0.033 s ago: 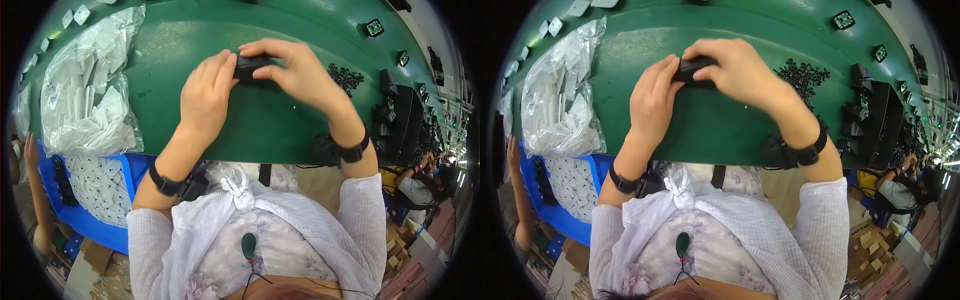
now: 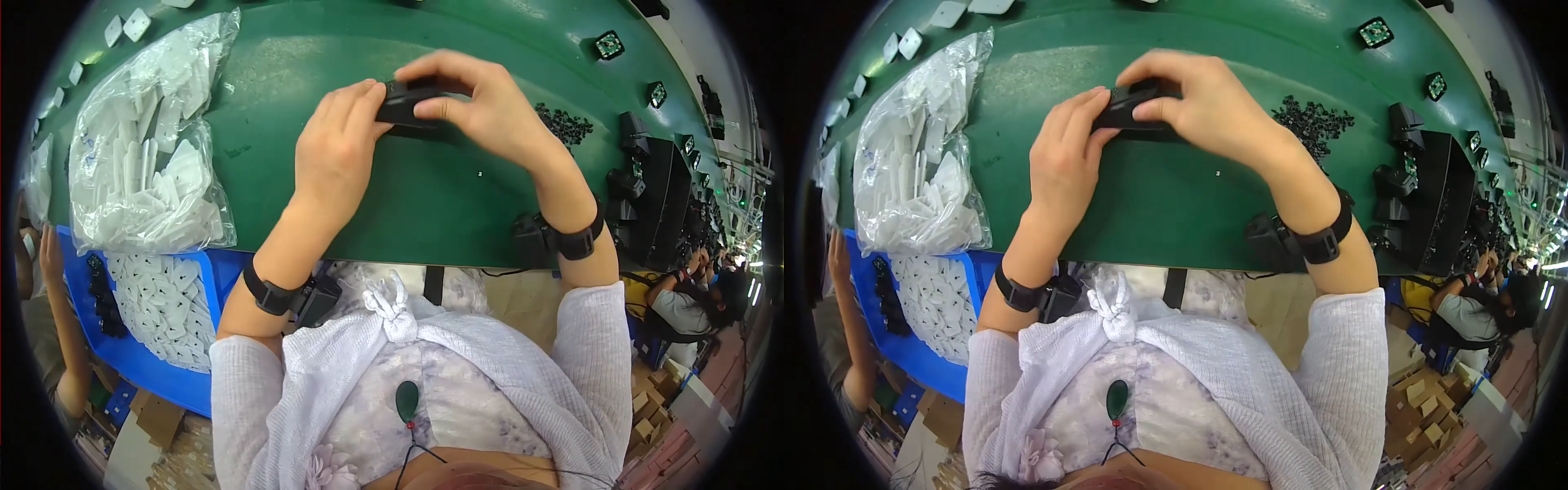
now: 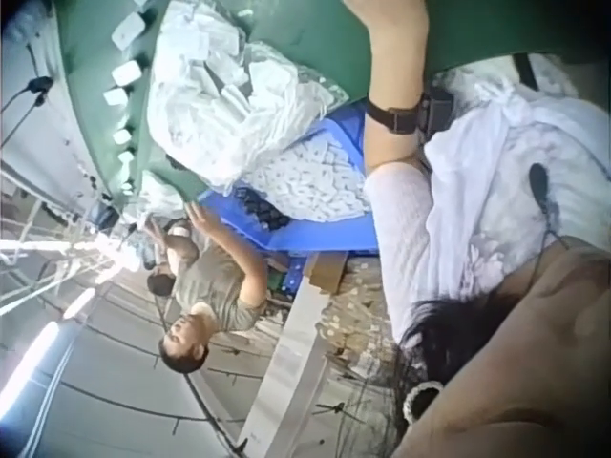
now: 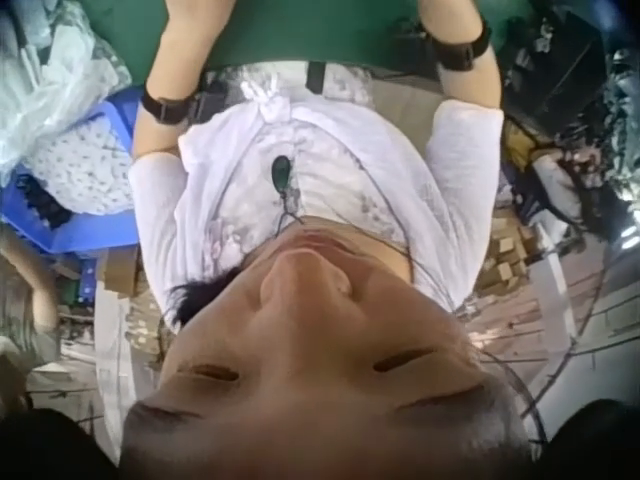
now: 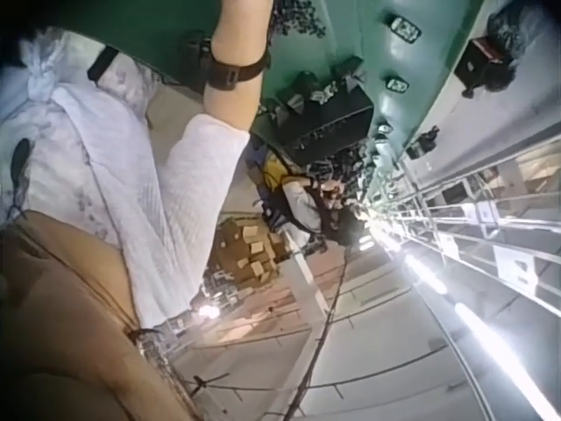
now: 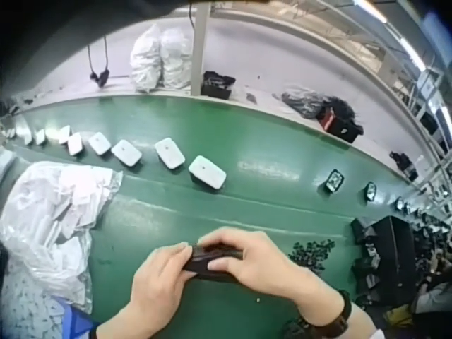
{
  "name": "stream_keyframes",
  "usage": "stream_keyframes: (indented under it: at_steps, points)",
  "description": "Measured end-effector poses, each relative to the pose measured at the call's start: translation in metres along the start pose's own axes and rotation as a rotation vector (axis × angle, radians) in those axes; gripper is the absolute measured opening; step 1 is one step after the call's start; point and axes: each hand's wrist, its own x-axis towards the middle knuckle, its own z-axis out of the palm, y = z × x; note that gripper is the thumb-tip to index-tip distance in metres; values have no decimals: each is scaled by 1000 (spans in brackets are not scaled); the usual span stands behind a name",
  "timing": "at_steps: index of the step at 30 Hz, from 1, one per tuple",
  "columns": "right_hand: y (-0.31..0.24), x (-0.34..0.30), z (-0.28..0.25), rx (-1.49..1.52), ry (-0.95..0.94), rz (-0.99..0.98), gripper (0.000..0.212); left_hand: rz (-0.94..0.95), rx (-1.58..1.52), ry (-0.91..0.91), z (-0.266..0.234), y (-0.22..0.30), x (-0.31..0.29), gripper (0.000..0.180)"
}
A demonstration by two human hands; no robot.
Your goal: The person picks up a white plate and a black screw, inserts the screw into the plate, and then fits a black housing over the plate. The person then places the assembled unit onto the conveyor belt and repeats the process.
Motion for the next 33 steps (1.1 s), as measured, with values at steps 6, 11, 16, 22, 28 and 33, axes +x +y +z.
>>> stream_keyframes:
  at_steps: [6,11,16,22,28,33]
  points:
    - [-9,-27,28,495,162,-25,44,-678,-1031,-101,-12,8,-9,26]
    - [-15,-27,37,474,247,-48,42,-674,-1240,-41,-17,22,-13,26]
    - [-28,-30,31,454,298,-116,41,-627,-1269,-6,-26,32,-5,27]
    - [-10,-10,-35,159,403,-176,39,-259,-70,208,-79,-27,-1,20]
    - [37,40,-129,-222,351,-46,36,-496,537,111,-131,-129,-24,16]
    - [67,64,-153,-302,202,176,32,-464,813,-124,-130,-134,-31,19]
